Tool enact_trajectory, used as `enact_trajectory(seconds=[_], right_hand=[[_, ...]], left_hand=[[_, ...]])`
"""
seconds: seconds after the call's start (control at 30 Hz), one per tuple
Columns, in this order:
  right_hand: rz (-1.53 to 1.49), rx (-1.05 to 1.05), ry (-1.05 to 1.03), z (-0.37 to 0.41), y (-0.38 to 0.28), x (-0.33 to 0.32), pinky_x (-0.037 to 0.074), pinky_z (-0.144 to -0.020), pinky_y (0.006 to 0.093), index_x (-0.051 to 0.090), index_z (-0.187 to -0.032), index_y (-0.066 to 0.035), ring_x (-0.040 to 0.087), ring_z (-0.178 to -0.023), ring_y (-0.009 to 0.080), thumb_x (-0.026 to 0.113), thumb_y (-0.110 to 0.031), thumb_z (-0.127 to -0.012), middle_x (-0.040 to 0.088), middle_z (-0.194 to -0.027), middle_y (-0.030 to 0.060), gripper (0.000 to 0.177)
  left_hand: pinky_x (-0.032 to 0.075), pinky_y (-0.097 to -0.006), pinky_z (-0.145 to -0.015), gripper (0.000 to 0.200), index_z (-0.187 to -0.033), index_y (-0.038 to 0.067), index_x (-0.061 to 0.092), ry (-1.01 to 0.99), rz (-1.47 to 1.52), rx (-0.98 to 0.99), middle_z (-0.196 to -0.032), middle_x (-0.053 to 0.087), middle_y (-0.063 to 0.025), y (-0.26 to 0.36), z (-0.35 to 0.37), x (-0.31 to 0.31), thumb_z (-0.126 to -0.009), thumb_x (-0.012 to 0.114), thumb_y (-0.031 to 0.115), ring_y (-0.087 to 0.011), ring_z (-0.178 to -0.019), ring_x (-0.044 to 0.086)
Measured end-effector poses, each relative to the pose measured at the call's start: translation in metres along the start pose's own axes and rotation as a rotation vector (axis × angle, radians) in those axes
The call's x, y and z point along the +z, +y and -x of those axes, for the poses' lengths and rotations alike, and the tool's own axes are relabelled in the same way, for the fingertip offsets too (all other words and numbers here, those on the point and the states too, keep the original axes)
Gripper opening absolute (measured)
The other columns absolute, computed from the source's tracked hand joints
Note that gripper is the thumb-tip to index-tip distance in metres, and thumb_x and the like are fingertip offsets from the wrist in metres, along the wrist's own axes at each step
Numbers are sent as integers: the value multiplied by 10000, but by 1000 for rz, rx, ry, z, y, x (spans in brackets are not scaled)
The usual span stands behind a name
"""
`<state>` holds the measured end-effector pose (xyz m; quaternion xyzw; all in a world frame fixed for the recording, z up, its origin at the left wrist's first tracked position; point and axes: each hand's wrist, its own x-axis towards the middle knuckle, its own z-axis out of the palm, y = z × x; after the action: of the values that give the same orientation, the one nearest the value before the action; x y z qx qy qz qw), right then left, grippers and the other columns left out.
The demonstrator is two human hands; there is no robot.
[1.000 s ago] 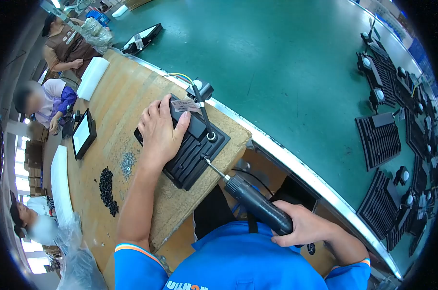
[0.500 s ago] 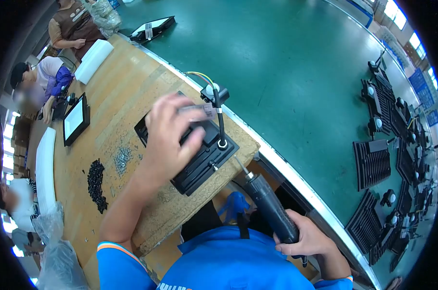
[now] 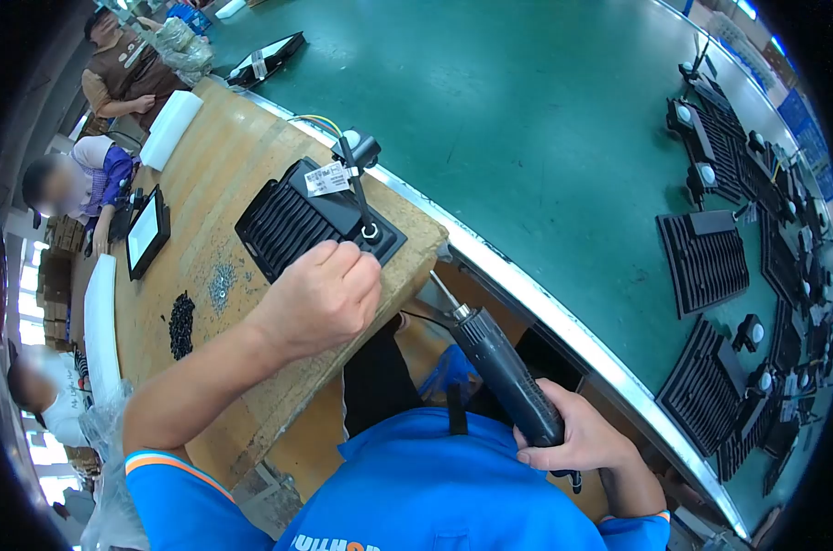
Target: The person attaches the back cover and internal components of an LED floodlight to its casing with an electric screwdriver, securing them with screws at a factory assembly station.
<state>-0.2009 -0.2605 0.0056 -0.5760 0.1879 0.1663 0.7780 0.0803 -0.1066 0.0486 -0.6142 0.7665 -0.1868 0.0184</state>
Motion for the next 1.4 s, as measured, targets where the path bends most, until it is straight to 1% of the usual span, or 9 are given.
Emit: enact_trajectory(seconds=[0.1, 0.2, 0.5, 0.7, 0.8, 0.97, 1.1, 1.17, 1.4], right_hand=[[5, -38, 3, 2, 5, 0, 472, -604, 238, 446, -1145, 3, 577, -681, 100, 745, -107, -674, 591, -787, 41, 569], [14, -61, -25, 2, 5, -1, 471, -616, 241, 452, -1131, 0, 574, -683, 97, 743, -103, -670, 592, -789, 40, 555], [149, -72, -102, -16, 4, 9, 502, -573, 256, 413, -1148, 0, 598, -642, 127, 754, -79, -682, 601, -787, 82, 583], [221, -103, -128, -24, 0, 15, 502, -586, 255, 418, -1148, 2, 597, -651, 119, 749, -77, -701, 604, -799, 74, 562], [125, 2, -58, -21, -4, 18, 471, -664, 262, 475, -1127, -6, 574, -716, 102, 760, -136, -676, 605, -801, 35, 549], [102, 37, -44, -24, -5, 15, 474, -664, 256, 477, -1116, -4, 577, -723, 103, 766, -134, -673, 607, -803, 34, 544], [116, 41, -52, -26, -6, 13, 479, -667, 251, 478, -1110, -3, 582, -730, 100, 771, -131, -665, 611, -806, 36, 548], [92, 77, -61, -25, -9, 12, 483, -645, 242, 484, -1077, -8, 587, -703, 97, 780, -121, -657, 613, -799, 39, 526], [36, 62, 117, -29, -24, 21, 501, -587, 281, 442, -1112, 18, 596, -661, 149, 792, -60, -588, 596, -770, 92, 634]], left_hand=[[339, -294, -541, 80, -638, 73, 542, 22, -39, 103, -689, 439, -32, -3, 2, -4, -643, 614, 106, -183, -643, 453], [353, -294, -562, 123, -728, 80, 561, 159, 207, -164, -728, 500, -14, 3, 16, 9, -707, 644, 168, -175, -691, 495], [356, -278, -540, 108, -712, 72, 565, 1, 17, -102, -752, 492, -10, 19, 27, 2, -701, 650, 138, -157, -678, 502], [443, -297, -568, 143, -778, 48, 606, 391, 418, -230, -779, 572, -61, 18, 48, 4, -697, 721, 70, -202, -654, 563], [465, -278, -625, 159, -826, 42, 611, 426, 427, -470, -806, 609, -59, 23, 80, -7, -735, 724, 106, -183, -719, 598], [461, -264, -596, 91, -821, 0, 634, 400, 628, -1227, -775, 608, -90, 32, 143, -21, -756, 695, 20, -174, -674, 572], [449, -252, -596, 91, -830, -4, 640, 405, 381, -1311, -744, 592, -80, 38, 191, -39, -752, 687, -2, -156, -653, 548], [440, -250, -597, 109, -848, 1, 643, 166, 118, -1170, -718, 574, -66, 39, 213, -43, -748, 683, -13, -140, -651, 536], [478, -262, -589, 139, -916, -32, 640, 393, 592, -1636, -823, 634, -82, 35, 232, -34, -777, 632, -29, -132, -660, 565]])
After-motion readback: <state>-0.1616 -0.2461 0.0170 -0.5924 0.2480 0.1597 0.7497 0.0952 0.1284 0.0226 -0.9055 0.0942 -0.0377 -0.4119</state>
